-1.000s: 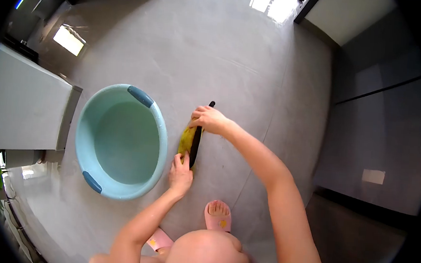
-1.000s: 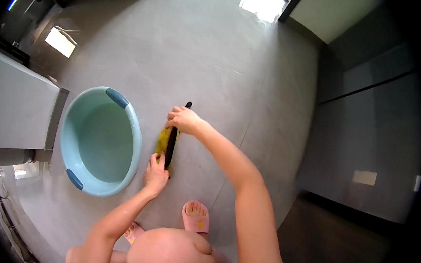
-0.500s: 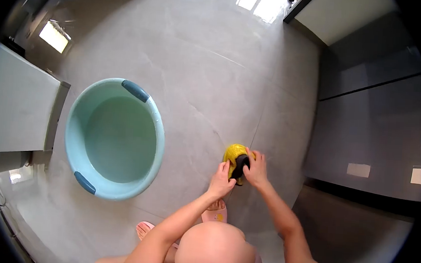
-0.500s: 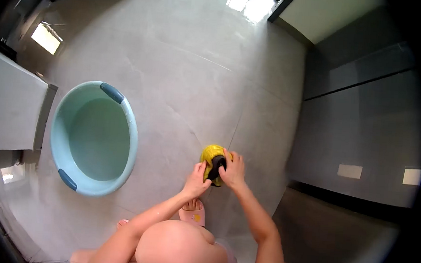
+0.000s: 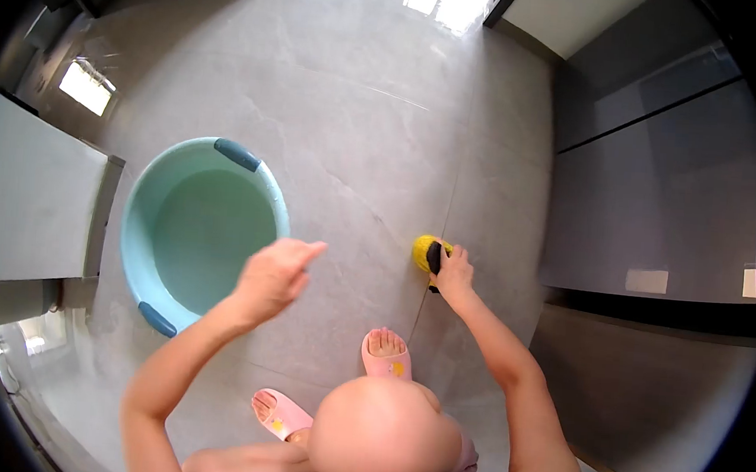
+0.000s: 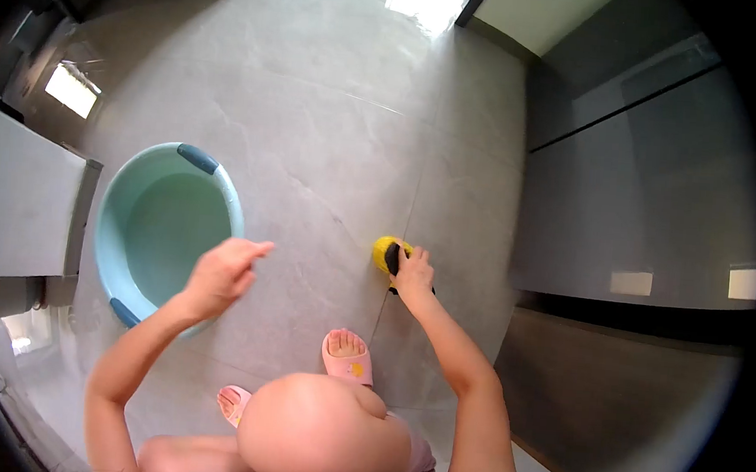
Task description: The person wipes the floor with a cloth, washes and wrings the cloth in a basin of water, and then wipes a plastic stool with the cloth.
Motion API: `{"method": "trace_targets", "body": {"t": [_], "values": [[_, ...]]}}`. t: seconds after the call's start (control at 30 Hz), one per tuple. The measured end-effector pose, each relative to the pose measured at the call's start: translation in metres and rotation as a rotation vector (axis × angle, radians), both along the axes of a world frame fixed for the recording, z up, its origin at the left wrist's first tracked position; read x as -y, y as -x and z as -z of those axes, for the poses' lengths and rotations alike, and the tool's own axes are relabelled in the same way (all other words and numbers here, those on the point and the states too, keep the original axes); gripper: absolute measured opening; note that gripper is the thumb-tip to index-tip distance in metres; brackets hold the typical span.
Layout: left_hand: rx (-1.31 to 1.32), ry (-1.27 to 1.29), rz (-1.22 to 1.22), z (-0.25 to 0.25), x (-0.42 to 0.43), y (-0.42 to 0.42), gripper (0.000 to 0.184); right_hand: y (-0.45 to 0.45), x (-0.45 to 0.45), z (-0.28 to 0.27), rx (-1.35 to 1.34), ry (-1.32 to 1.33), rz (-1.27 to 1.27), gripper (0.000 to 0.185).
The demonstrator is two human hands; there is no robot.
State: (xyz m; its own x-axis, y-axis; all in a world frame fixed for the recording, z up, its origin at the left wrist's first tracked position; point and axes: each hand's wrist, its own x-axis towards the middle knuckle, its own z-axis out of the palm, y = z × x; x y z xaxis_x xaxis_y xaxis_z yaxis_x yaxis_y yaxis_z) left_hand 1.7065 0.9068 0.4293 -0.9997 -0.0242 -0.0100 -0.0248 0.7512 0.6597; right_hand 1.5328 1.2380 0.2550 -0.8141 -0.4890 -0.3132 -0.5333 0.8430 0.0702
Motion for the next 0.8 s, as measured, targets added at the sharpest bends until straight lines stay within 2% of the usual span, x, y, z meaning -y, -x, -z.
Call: {"method": "trace_targets", "body": {"t": [0.03,0.1,0.17,0.23,0.3,0.37,0.47,0.5,0.57,0.6,0.63,0.67,0.7,0.77,0.8], "values": [[-0.026,0.037,-0.057,-0.01,0.016,-0.014,0.043,-0.005,-0.002,-0.004,0.001,0.003,-0.003,0.084],[0.03,0.109,-0.158,-0.018,0.038,-0.049,0.042,-0.017,-0.014,-0.014,0.081,-0.194,0.04,0.079],[0.061,0.148,-0.212,-0.006,0.052,-0.088,0.039,-0.023,-0.032,-0.027,0.115,-0.304,0.083,0.077],[0.084,0.199,-0.164,0.002,0.054,-0.122,0.038,-0.026,-0.055,-0.04,0.299,-0.511,0.023,0.079],[0.1,0.254,-0.119,0.006,0.052,-0.141,0.037,-0.006,-0.076,-0.064,0.542,-0.515,-0.007,0.067],[0.12,0.331,-0.037,0.005,0.046,-0.151,0.04,0.031,-0.116,-0.055,0.946,-0.316,0.383,0.054],[0.184,0.38,-0.007,0.005,0.044,-0.161,0.05,0.027,-0.113,-0.144,1.009,0.101,1.01,0.048],[0.182,0.382,-0.005,0.01,0.046,-0.168,0.05,0.046,-0.151,-0.107,1.26,0.33,1.111,0.034],[0.093,0.554,-0.009,0.031,0.05,-0.179,0.034,0.053,-0.143,-0.119,1.278,0.455,0.904,0.025],[0.092,0.564,-0.031,0.039,0.051,-0.181,0.034,0.058,-0.13,-0.12,1.257,0.497,1.01,0.025],[0.266,0.517,-0.061,0.045,0.053,-0.182,0.026,0.054,-0.1,-0.139,1.263,0.491,0.972,0.025],[0.437,0.465,-0.107,0.051,0.055,-0.188,0.018,0.041,-0.051,-0.177,1.276,0.542,0.974,0.03],[0.353,0.445,-0.148,0.057,0.055,-0.193,0.012,0.032,-0.005,-0.199,1.289,0.592,0.964,0.035],[0.266,0.447,-0.196,0.065,0.051,-0.201,0.006,0.024,0.066,-0.203,1.513,0.683,0.695,0.047],[0.266,0.464,-0.205,0.068,0.052,-0.205,0.005,0.009,0.11,-0.217,1.471,0.694,0.588,0.053]]}}
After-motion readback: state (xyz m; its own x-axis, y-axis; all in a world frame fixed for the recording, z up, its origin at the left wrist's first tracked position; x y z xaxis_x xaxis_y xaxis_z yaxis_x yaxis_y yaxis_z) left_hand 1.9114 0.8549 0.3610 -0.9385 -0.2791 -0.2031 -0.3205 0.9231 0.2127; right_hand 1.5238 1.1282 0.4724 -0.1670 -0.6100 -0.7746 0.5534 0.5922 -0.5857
